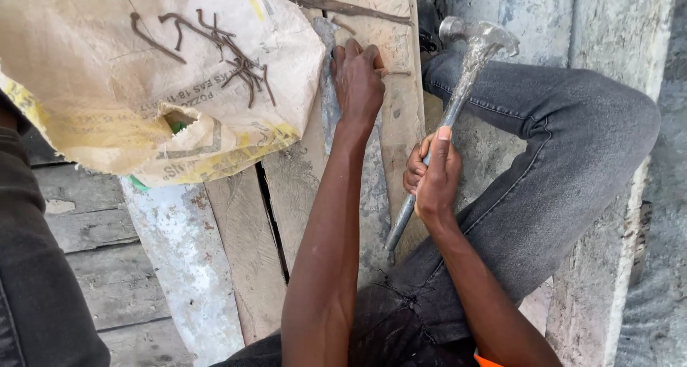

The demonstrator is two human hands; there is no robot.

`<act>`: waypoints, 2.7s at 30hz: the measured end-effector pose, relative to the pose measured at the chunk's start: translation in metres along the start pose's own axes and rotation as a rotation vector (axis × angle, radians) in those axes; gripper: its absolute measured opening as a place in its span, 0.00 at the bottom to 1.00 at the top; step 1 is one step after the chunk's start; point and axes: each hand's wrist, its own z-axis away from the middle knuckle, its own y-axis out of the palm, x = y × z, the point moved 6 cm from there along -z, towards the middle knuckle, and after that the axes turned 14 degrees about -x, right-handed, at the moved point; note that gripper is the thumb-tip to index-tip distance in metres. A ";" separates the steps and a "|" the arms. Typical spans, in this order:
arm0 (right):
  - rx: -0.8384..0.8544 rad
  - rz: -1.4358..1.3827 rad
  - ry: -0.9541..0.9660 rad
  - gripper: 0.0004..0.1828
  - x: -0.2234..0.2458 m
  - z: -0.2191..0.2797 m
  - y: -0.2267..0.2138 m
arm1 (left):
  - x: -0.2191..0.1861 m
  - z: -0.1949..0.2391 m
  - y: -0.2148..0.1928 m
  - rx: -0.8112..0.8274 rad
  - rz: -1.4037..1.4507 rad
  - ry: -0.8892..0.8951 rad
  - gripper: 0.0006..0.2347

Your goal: The person hammers nails into wooden planks using a hammer. They repeatedly pick up nails from a nearby sack and drive them into the wood to secure the planks.

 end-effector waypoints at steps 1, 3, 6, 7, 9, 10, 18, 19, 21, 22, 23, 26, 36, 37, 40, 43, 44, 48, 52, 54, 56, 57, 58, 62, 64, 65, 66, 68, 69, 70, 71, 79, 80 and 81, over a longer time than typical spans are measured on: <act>-0.023 0.048 -0.018 0.30 -0.005 0.001 -0.005 | -0.001 0.002 -0.002 0.008 -0.005 -0.017 0.09; -0.004 0.093 -0.064 0.28 -0.015 -0.020 -0.001 | -0.001 -0.014 -0.005 -0.034 -0.014 -0.037 0.10; -0.005 0.454 0.287 0.25 -0.054 -0.020 -0.013 | -0.001 -0.002 -0.001 0.034 -0.044 -0.033 0.07; -0.019 0.416 0.289 0.27 -0.049 -0.013 -0.013 | 0.000 0.002 -0.002 0.035 -0.019 -0.055 0.07; 0.000 0.370 0.265 0.30 -0.039 -0.017 -0.004 | 0.000 -0.013 -0.002 -0.004 -0.004 -0.070 0.08; -0.029 0.351 0.190 0.30 -0.035 -0.014 -0.007 | 0.002 -0.010 -0.003 -0.012 0.020 -0.069 0.09; -0.059 0.434 -0.275 0.30 -0.009 -0.011 -0.005 | 0.004 -0.013 -0.006 0.021 0.051 -0.105 0.12; -0.029 0.558 -0.153 0.30 -0.030 -0.017 -0.006 | 0.004 -0.015 -0.005 0.031 0.043 -0.116 0.12; 0.000 0.692 -0.020 0.34 -0.053 -0.018 -0.009 | 0.005 -0.009 -0.004 0.050 0.036 -0.139 0.12; 0.022 0.756 -0.068 0.35 -0.053 -0.019 -0.005 | 0.004 -0.010 -0.003 0.042 0.040 -0.147 0.11; 0.044 0.820 -0.117 0.37 -0.054 -0.020 0.000 | 0.003 -0.011 -0.003 0.034 0.044 -0.156 0.11; -0.041 0.536 0.019 0.30 -0.038 -0.010 -0.003 | 0.009 -0.006 -0.001 0.038 0.062 -0.122 0.10; 0.007 0.778 -0.070 0.30 -0.048 -0.027 -0.017 | 0.007 -0.010 0.003 0.037 0.096 -0.082 0.13; 0.004 0.796 -0.033 0.32 -0.046 -0.027 -0.015 | 0.004 -0.009 0.000 0.056 0.068 -0.111 0.11; -0.052 0.631 -0.062 0.30 -0.019 -0.014 -0.008 | 0.023 -0.010 0.017 0.038 0.071 -0.111 0.09; -0.079 0.454 -0.133 0.28 -0.004 -0.008 -0.011 | 0.022 -0.010 0.010 0.033 0.063 -0.118 0.11; -0.086 0.426 -0.168 0.29 0.000 -0.009 -0.013 | 0.010 -0.014 0.005 0.059 0.039 -0.102 0.12; -0.061 0.298 -0.272 0.29 0.003 -0.005 -0.009 | 0.009 -0.016 -0.001 0.062 0.073 -0.092 0.16; 0.011 0.658 -0.089 0.34 -0.045 -0.014 -0.010 | 0.007 -0.014 -0.006 0.094 0.087 -0.132 0.15; 0.036 0.809 -0.029 0.36 -0.055 -0.011 -0.009 | 0.003 -0.013 -0.007 0.086 0.096 -0.130 0.15; 0.015 0.766 -0.037 0.38 -0.057 -0.006 -0.009 | 0.004 -0.013 -0.012 0.117 0.036 -0.198 0.13; 0.021 0.763 -0.046 0.38 -0.051 -0.009 -0.006 | 0.007 -0.020 -0.005 0.106 0.036 -0.196 0.13; -0.026 0.689 -0.083 0.35 -0.043 -0.006 -0.010 | 0.011 -0.016 0.000 0.111 0.028 -0.169 0.13; -0.065 0.473 -0.343 0.26 0.012 -0.002 -0.007 | 0.008 -0.017 -0.005 0.095 0.094 -0.144 0.15; -0.072 0.502 -0.376 0.27 0.004 -0.004 -0.012 | 0.007 -0.014 -0.004 0.111 0.080 -0.144 0.15; -0.066 0.535 -0.409 0.28 0.001 -0.005 -0.014 | 0.008 -0.014 -0.005 0.119 0.063 -0.153 0.15; -0.061 0.539 -0.407 0.28 -0.001 -0.009 -0.011 | 0.007 -0.016 -0.006 0.118 0.062 -0.159 0.15; 0.063 0.633 0.210 0.29 -0.040 -0.014 -0.010 | 0.004 -0.020 -0.006 0.133 0.065 -0.208 0.13; 0.054 0.629 0.211 0.29 -0.042 -0.007 -0.018 | 0.004 -0.009 -0.005 0.140 0.068 -0.202 0.13; 0.016 0.634 0.196 0.30 -0.041 -0.011 -0.020 | 0.005 -0.013 -0.004 0.114 0.075 -0.179 0.14; -0.022 0.638 0.182 0.31 -0.041 -0.014 -0.020 | 0.007 -0.018 -0.003 0.087 0.083 -0.156 0.15; -0.068 0.124 -0.165 0.27 0.021 -0.004 -0.014 | 0.008 -0.012 -0.008 0.163 0.111 -0.130 0.14; -0.051 0.104 -0.197 0.27 0.026 -0.008 -0.010 | 0.011 -0.015 -0.008 0.159 0.108 -0.082 0.12; -0.046 0.096 -0.205 0.27 0.025 -0.011 -0.008 | 0.008 -0.020 -0.010 0.149 0.107 -0.074 0.12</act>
